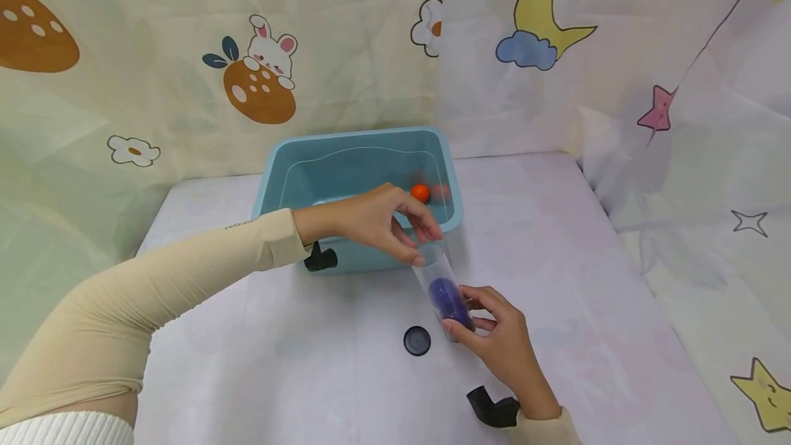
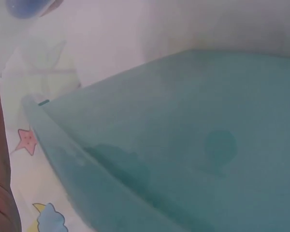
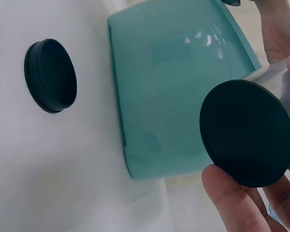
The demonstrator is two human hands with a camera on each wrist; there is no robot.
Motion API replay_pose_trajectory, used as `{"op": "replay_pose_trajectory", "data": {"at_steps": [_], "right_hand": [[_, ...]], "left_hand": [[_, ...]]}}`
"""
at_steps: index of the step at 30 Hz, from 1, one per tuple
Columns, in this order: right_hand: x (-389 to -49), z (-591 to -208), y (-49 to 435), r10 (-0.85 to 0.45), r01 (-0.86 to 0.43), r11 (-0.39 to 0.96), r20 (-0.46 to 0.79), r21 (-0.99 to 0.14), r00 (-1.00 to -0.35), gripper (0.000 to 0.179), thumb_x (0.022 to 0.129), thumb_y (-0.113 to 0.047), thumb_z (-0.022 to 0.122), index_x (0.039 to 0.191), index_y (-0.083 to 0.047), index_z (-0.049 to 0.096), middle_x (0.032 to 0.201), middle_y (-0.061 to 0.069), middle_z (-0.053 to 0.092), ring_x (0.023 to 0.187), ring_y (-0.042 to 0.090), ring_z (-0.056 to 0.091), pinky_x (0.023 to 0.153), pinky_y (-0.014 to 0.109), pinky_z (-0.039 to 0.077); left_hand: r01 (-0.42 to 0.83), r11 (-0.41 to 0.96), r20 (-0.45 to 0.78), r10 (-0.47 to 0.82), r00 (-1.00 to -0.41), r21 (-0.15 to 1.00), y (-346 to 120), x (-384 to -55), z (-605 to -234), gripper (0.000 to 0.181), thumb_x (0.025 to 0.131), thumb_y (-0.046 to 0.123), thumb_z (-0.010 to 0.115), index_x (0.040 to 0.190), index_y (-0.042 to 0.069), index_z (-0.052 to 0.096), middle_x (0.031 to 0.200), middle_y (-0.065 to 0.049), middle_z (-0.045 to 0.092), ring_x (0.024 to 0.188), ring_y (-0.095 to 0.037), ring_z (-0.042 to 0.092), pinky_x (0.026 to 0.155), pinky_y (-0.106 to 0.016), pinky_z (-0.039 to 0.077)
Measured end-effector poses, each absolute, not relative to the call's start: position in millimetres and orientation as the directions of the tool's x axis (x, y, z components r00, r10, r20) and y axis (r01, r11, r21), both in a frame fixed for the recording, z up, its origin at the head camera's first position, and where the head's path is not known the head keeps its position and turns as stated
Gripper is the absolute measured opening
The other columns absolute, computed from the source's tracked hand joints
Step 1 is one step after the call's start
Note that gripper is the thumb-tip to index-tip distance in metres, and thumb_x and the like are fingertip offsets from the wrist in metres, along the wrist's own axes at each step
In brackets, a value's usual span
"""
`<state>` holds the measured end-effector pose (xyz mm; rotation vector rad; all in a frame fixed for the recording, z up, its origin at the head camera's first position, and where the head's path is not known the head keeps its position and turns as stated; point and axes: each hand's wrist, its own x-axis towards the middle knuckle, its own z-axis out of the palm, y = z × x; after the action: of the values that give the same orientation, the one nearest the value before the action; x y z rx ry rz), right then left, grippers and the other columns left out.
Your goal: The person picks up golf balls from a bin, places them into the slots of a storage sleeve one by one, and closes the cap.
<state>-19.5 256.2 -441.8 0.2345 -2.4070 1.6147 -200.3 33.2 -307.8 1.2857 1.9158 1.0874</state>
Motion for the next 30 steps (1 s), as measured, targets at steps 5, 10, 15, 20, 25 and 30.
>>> {"op": "replay_pose_trajectory", "data": {"at_steps": [5, 10, 15, 20, 25, 30], "right_hand": [[-18, -445, 257, 0.006, -0.242, 0.369, 0.262, -0.897, -0.965, 0.048, 0.083, 0.010, 0.087, 0.128, 0.004, 0.073, 0.116, 0.003, 0.071, 0.104, -0.001, 0.067, 0.079, 0.017, 0.062], [-18, -446, 259, 0.014, -0.230, 0.372, 0.253, -0.899, -0.967, 0.048, 0.083, 0.010, 0.088, 0.128, 0.004, 0.073, 0.116, 0.002, 0.071, 0.105, -0.002, 0.066, 0.080, 0.016, 0.062], [-18, -445, 260, 0.030, -0.195, 0.393, 0.224, -0.899, -0.974, 0.048, 0.083, 0.007, 0.089, 0.129, 0.004, 0.073, 0.118, 0.010, 0.071, 0.104, -0.003, 0.066, 0.079, 0.015, 0.061], [-17, -445, 261, 0.038, -0.176, 0.402, 0.208, -0.899, -0.977, 0.048, 0.084, 0.007, 0.089, 0.129, 0.006, 0.072, 0.120, 0.016, 0.071, 0.104, -0.004, 0.065, 0.080, 0.014, 0.061], [-14, -446, 261, 0.048, -0.155, 0.409, 0.191, -0.899, -0.980, 0.049, 0.084, 0.006, 0.089, 0.130, 0.007, 0.071, 0.121, 0.017, 0.071, 0.104, -0.005, 0.064, 0.079, 0.014, 0.060], [-12, -447, 261, 0.058, -0.137, 0.410, 0.176, -0.902, -0.983, 0.049, 0.084, 0.005, 0.089, 0.130, 0.007, 0.071, 0.121, 0.018, 0.071, 0.104, -0.005, 0.064, 0.079, 0.014, 0.060]], "left_hand": [[0.444, 0.184, -0.008, 0.929, -0.369, 0.877, 33, -201, -305, 0.037, 0.090, 0.007, 0.088, 0.125, -0.002, 0.077, 0.121, -0.009, 0.076, 0.116, -0.023, 0.070, 0.095, -0.029, 0.063], [0.462, 0.182, 0.016, 0.919, -0.393, 0.868, 32, -204, -301, 0.037, 0.098, 0.011, 0.081, 0.132, -0.003, 0.074, 0.132, -0.012, 0.074, 0.124, -0.018, 0.068, 0.101, -0.026, 0.060], [0.509, 0.186, 0.062, 0.900, -0.431, 0.841, 31, -211, -293, 0.036, 0.105, 0.016, 0.072, 0.138, -0.001, 0.071, 0.134, -0.011, 0.075, 0.118, -0.009, 0.071, 0.103, -0.029, 0.058], [0.494, 0.191, 0.088, 0.869, -0.486, 0.848, 29, -221, -286, 0.036, 0.105, 0.016, 0.073, 0.138, 0.000, 0.072, 0.130, -0.007, 0.077, 0.110, -0.011, 0.075, 0.097, -0.032, 0.062], [0.501, 0.205, 0.118, 0.833, -0.540, 0.841, 27, -235, -283, 0.038, 0.105, 0.016, 0.073, 0.139, 0.000, 0.071, 0.135, -0.007, 0.075, 0.117, -0.013, 0.072, 0.101, -0.033, 0.060], [0.499, 0.231, 0.130, 0.799, -0.587, 0.835, 22, -248, -282, 0.040, 0.106, 0.022, 0.072, 0.141, 0.003, 0.071, 0.135, -0.007, 0.075, 0.120, -0.012, 0.068, 0.107, -0.030, 0.054]]}}
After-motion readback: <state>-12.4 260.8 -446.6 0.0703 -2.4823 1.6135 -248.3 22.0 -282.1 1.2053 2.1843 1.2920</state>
